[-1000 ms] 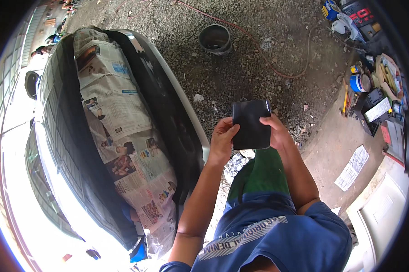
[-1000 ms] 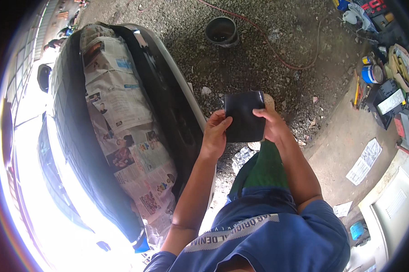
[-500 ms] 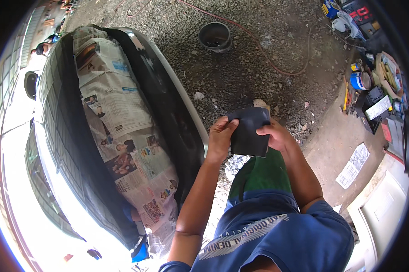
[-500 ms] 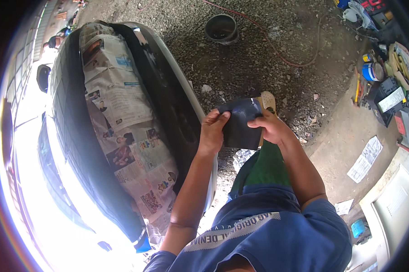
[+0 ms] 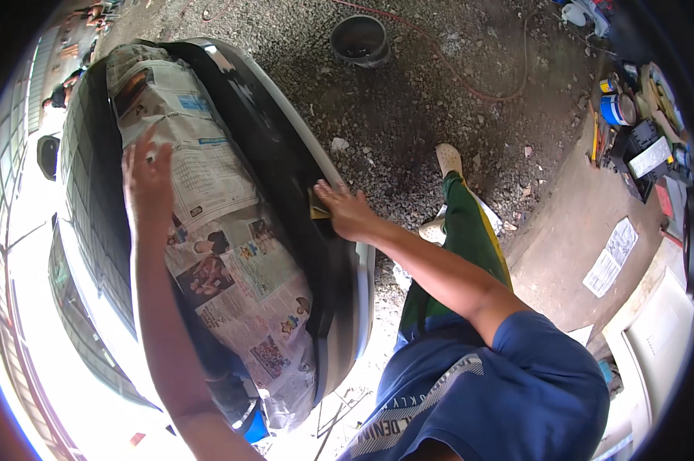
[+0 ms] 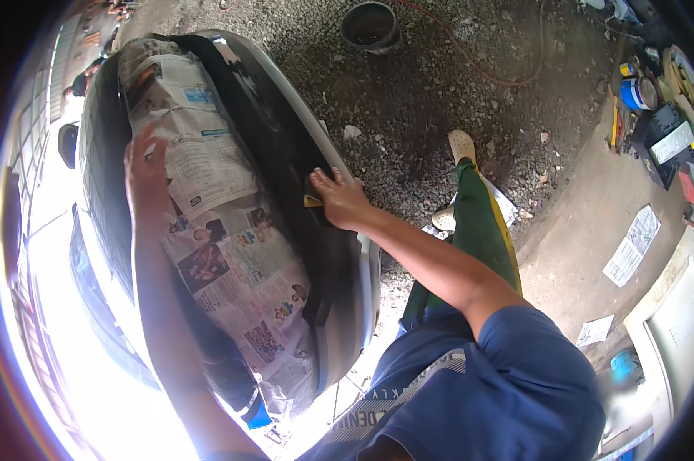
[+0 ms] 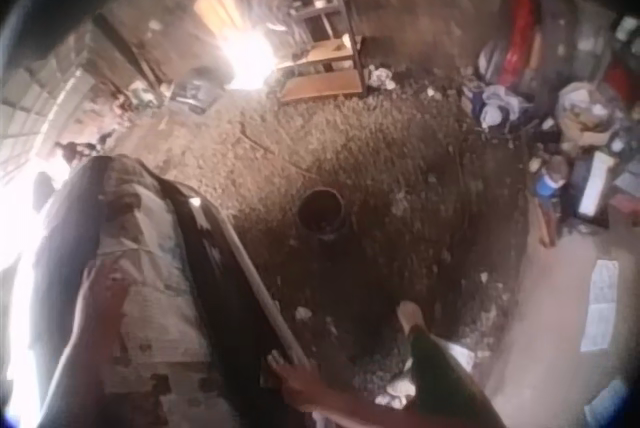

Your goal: The person selects sheets of sandpaper from a bin, dips the paper into a bucket of water, and sands the masked surface of a car bumper.

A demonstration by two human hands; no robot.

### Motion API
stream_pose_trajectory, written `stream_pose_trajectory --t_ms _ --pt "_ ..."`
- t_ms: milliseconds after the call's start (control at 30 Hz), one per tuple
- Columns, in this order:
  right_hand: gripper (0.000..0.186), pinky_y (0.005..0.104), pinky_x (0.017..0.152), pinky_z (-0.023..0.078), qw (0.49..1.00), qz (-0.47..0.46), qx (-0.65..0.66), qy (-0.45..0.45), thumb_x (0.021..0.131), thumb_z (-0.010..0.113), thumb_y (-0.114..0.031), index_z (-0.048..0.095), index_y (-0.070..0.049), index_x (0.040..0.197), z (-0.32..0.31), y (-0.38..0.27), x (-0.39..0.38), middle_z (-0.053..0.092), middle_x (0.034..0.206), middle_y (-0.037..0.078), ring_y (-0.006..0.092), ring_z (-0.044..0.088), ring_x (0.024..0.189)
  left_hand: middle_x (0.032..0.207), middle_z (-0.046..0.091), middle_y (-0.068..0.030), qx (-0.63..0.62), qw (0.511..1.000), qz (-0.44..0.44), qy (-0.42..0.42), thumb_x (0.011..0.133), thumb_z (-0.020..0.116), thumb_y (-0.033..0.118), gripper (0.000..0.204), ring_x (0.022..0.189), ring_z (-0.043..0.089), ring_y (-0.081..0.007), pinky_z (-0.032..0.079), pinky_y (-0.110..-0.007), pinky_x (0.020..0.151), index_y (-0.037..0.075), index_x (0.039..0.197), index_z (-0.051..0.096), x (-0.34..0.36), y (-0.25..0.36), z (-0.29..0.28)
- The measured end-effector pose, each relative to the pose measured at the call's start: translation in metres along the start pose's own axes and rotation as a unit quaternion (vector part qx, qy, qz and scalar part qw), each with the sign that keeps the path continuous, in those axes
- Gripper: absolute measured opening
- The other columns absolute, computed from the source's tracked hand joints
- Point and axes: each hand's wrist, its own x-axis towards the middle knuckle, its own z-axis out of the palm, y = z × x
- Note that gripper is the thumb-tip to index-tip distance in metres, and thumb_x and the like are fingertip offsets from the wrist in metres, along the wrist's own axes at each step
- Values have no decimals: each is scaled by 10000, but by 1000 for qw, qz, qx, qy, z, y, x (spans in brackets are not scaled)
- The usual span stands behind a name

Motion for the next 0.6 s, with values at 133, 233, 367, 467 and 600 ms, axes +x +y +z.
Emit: stream_pose_trajectory --t_ms 133,233,367,467,600 --pt "666 615 1199 91 998 -13 34 58 1038 411 -299 139 -23 1580 72 -14 -10 94 1665 138 360 50 1535 1388 512 -137 90 991 80 56 1023 535 349 433 1273 525 -327 490 -456 1005 186 1422 490 -13 -32 -1" --pt "749 594 1201 102 992 -7 -3 128 1041 418 -416 141 51 1555 120 -16 -43 88 1641 237 374 66 1531 1423 488 -137 71 993 76 56 1028 520 370 459 1300 504 -338 464 -467 1038 198 1449 460 -8 -27 6" --pt "729 577 1206 107 978 27 50 202 1048 404 -401 150 69 1544 97 -26 13 92 1635 253 385 75 1528 1449 470 -143 36 996 78 41 1040 469 432 484 1324 487 -343 442 -471 1066 212 1470 438 3 -19 13" --pt "717 566 1209 109 978 40 35 202 1052 393 -399 172 86 1531 96 -28 27 111 1627 264 390 89 1525 1446 474 -145 37 997 69 29 1044 434 468 501 1331 480 -345 446 -466 1061 213 1475 433 6 -22 16" --pt "697 547 1215 107 980 -12 24 196 1057 376 -397 201 92 1522 120 -26 -13 148 1615 278 393 108 1521 1445 474 -145 25 999 44 19 1041 418 495 522 1338 471 -345 442 -464 1065 203 1474 435 0 -29 14"
